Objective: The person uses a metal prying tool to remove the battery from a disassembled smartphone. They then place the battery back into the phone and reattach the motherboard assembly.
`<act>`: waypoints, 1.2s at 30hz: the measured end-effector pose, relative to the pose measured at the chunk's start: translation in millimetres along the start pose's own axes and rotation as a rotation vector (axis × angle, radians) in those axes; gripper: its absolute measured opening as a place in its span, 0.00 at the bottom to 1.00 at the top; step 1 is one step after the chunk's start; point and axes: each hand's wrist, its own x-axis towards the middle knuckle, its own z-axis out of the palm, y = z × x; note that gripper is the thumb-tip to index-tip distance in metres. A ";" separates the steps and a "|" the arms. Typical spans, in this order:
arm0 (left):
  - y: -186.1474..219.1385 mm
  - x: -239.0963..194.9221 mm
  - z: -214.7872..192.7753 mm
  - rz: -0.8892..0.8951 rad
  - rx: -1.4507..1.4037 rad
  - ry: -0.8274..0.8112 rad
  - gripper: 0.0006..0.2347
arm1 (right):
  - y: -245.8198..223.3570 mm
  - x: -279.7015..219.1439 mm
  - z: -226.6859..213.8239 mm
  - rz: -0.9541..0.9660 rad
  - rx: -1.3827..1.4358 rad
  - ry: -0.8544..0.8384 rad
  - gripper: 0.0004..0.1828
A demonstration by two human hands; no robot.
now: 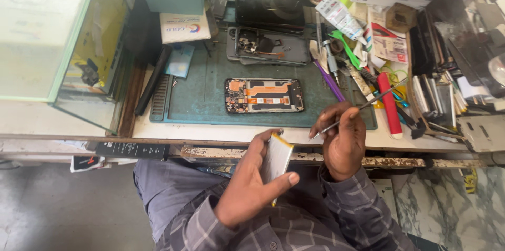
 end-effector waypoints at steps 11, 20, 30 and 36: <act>-16.4 -18.3 -7.2 -0.200 -0.050 0.075 0.32 | -5.5 -5.3 2.8 0.117 -0.284 -0.373 0.11; -14.8 -11.5 -6.6 -0.168 0.312 0.210 0.37 | -6.3 -4.7 -2.4 0.132 -0.353 -0.454 0.08; -17.5 -10.6 -10.2 -0.168 0.280 0.220 0.32 | -9.9 1.2 4.4 -0.026 -0.565 -0.542 0.06; -16.4 -10.3 -10.2 -0.163 0.209 0.213 0.32 | -12.8 4.3 9.0 -0.018 -0.623 -0.558 0.05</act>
